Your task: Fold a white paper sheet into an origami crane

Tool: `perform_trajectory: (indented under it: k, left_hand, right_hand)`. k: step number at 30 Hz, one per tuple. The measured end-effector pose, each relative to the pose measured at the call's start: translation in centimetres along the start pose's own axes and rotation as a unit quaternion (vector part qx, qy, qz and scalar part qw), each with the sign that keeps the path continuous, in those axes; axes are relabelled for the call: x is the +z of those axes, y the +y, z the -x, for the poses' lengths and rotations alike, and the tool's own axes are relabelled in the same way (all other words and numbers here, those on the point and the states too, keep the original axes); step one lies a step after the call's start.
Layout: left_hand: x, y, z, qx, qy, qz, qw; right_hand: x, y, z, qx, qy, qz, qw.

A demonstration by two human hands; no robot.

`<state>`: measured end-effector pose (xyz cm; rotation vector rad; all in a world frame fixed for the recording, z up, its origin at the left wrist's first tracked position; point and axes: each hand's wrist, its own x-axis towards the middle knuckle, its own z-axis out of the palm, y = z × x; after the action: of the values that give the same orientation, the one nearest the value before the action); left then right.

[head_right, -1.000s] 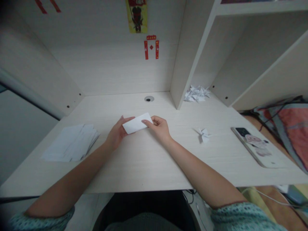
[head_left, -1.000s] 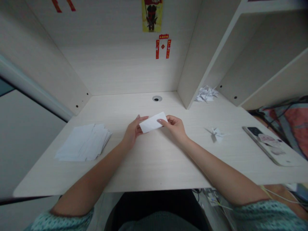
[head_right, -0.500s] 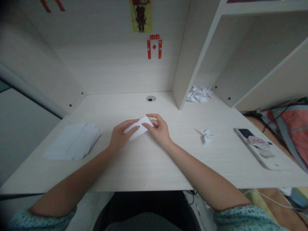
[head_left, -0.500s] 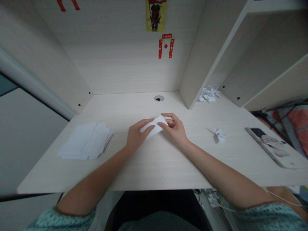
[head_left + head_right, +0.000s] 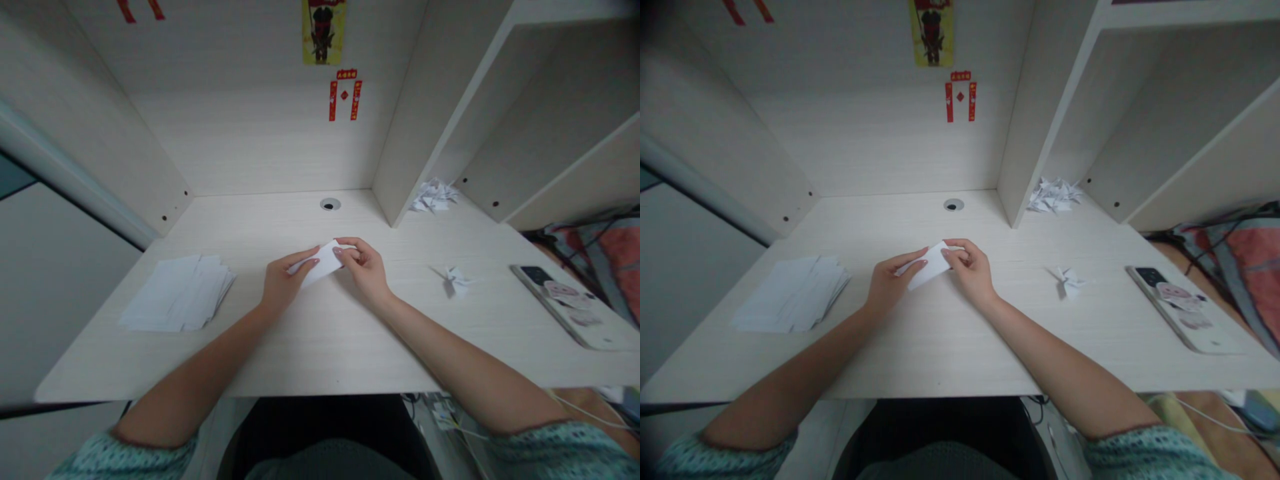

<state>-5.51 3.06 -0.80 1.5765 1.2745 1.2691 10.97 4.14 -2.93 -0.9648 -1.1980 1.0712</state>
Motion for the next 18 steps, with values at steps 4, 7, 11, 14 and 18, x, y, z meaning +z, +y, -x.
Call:
perform_trajectory:
  k: [4,7,11,14,18]
  left_hand:
    - [0.07,0.04,-0.1,-0.02,0.001,0.027,0.999]
    - [0.06,-0.01,-0.12,-0.026,0.0,0.034,0.999]
    - [0.06,-0.2,-0.06,-0.024,0.0,0.03,0.999]
    - [0.16,-0.49,-0.07,-0.028,0.009,0.043,0.999]
    - [0.39,-0.78,-0.11,-0.046,0.023,0.073,0.996]
  right_hand:
    - [-0.02,0.09,0.0,-0.001,0.0,0.012,1.0]
    - [-0.05,0.0,0.0,-0.004,-0.002,0.012,1.0]
    - [0.06,-0.26,0.06,0.003,0.002,-0.002,1.0]
    - [0.32,-0.15,0.18,0.044,-0.017,-0.011,0.999]
    - [0.68,0.51,0.45,0.11,-0.069,0.026,0.991]
